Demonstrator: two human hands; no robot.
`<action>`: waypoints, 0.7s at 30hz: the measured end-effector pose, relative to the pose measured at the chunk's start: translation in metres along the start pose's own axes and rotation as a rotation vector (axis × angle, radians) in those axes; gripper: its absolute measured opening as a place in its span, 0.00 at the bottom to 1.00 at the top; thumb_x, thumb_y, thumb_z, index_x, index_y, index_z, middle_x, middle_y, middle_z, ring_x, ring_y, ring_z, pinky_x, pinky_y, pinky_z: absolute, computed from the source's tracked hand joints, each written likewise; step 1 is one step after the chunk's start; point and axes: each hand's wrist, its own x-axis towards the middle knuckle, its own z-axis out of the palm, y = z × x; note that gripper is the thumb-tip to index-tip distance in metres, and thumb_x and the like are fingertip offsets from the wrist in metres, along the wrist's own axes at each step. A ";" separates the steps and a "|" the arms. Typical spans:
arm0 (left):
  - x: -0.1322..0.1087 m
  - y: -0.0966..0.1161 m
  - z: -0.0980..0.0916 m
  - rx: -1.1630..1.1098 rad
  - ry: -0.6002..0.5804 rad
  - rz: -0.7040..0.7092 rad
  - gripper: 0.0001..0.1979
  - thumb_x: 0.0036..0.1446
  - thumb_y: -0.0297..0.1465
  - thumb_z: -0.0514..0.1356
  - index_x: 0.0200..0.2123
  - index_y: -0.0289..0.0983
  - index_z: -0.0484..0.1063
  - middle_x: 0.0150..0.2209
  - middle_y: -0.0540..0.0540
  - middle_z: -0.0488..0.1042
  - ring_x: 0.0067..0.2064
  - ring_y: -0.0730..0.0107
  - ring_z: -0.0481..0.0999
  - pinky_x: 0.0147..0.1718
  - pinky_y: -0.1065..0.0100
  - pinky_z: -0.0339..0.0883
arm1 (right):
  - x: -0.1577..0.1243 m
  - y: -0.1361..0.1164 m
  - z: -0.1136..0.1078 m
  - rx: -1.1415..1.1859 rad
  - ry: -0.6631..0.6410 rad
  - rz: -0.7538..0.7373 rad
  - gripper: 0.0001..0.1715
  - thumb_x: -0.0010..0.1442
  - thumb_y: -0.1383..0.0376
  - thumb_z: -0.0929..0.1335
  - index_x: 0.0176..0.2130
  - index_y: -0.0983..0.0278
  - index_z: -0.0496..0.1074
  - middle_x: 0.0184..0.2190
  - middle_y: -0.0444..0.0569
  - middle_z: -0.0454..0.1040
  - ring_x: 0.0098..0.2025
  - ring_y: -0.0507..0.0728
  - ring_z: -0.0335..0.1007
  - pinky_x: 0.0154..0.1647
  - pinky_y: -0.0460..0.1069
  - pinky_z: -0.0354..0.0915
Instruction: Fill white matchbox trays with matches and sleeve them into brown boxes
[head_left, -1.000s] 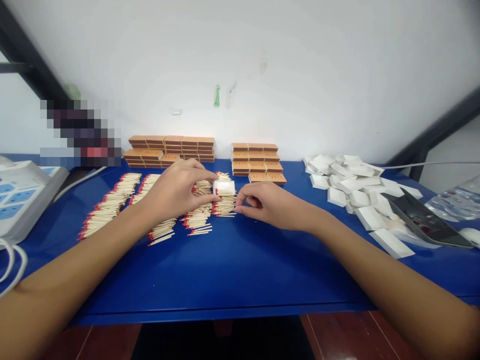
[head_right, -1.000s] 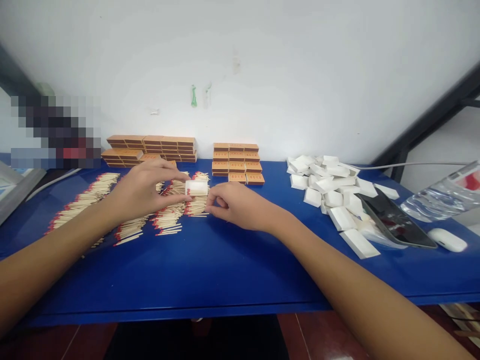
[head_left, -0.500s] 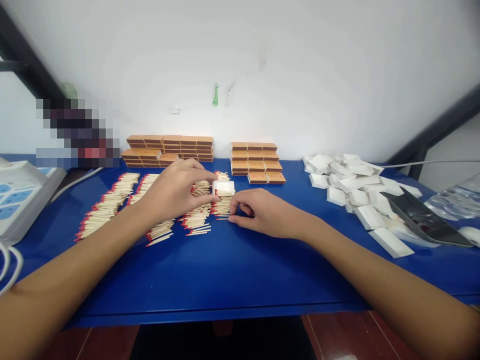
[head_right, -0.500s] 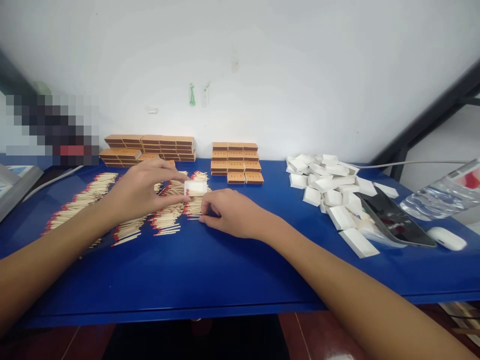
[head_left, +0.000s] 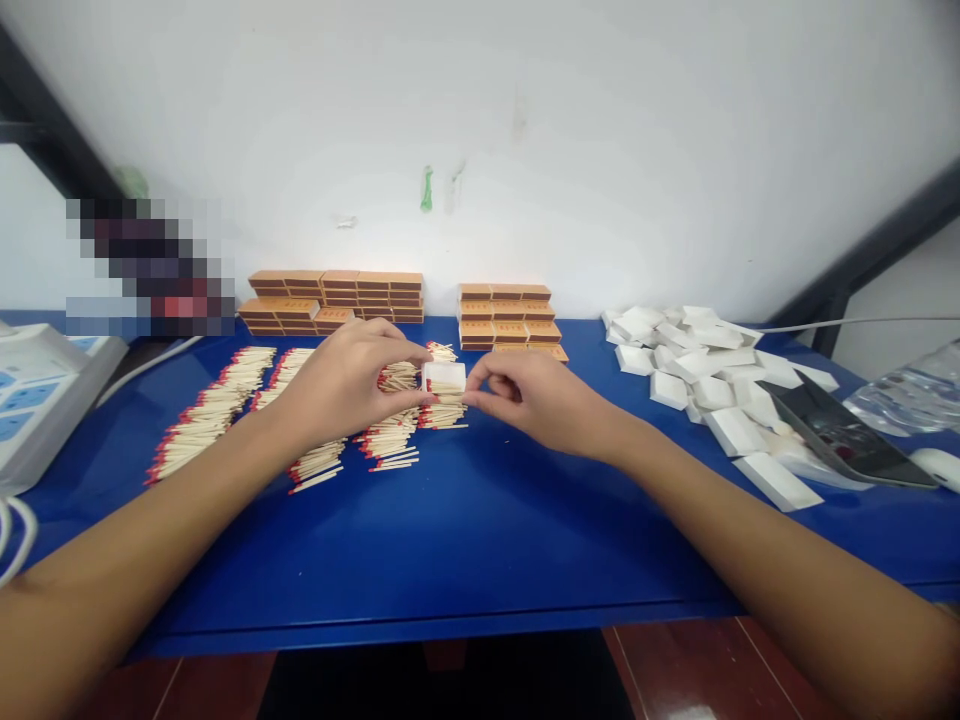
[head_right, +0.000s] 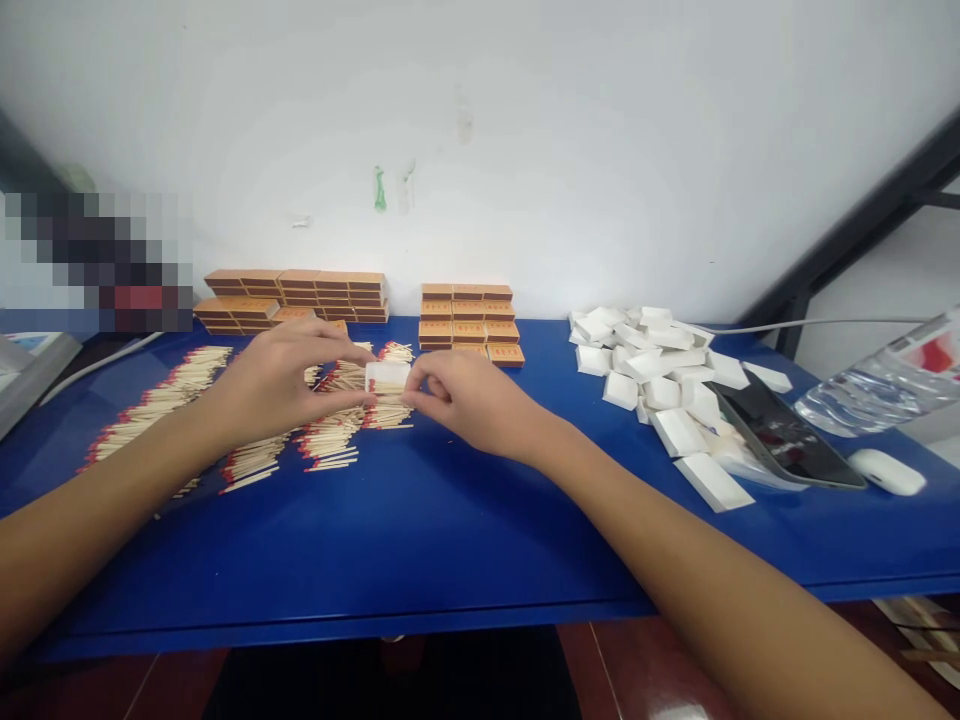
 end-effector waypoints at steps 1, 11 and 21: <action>0.000 0.002 0.000 -0.002 -0.002 -0.006 0.21 0.62 0.46 0.72 0.51 0.39 0.84 0.45 0.41 0.83 0.45 0.56 0.80 0.46 0.59 0.72 | 0.001 0.001 -0.001 -0.007 0.064 -0.001 0.07 0.70 0.64 0.71 0.38 0.63 0.76 0.23 0.37 0.60 0.27 0.51 0.55 0.32 0.49 0.49; 0.001 0.014 0.000 -0.059 0.014 -0.018 0.18 0.61 0.44 0.74 0.49 0.41 0.85 0.44 0.44 0.84 0.44 0.58 0.81 0.47 0.60 0.71 | 0.000 0.005 0.007 -0.096 0.197 -0.034 0.05 0.68 0.65 0.72 0.38 0.62 0.74 0.27 0.40 0.65 0.28 0.52 0.57 0.33 0.49 0.50; 0.000 0.000 -0.001 -0.015 0.020 -0.034 0.20 0.60 0.46 0.73 0.49 0.40 0.84 0.44 0.43 0.84 0.44 0.58 0.81 0.46 0.60 0.71 | -0.003 -0.001 0.003 -0.089 -0.004 -0.110 0.08 0.68 0.65 0.71 0.35 0.63 0.75 0.26 0.40 0.64 0.29 0.52 0.59 0.35 0.49 0.52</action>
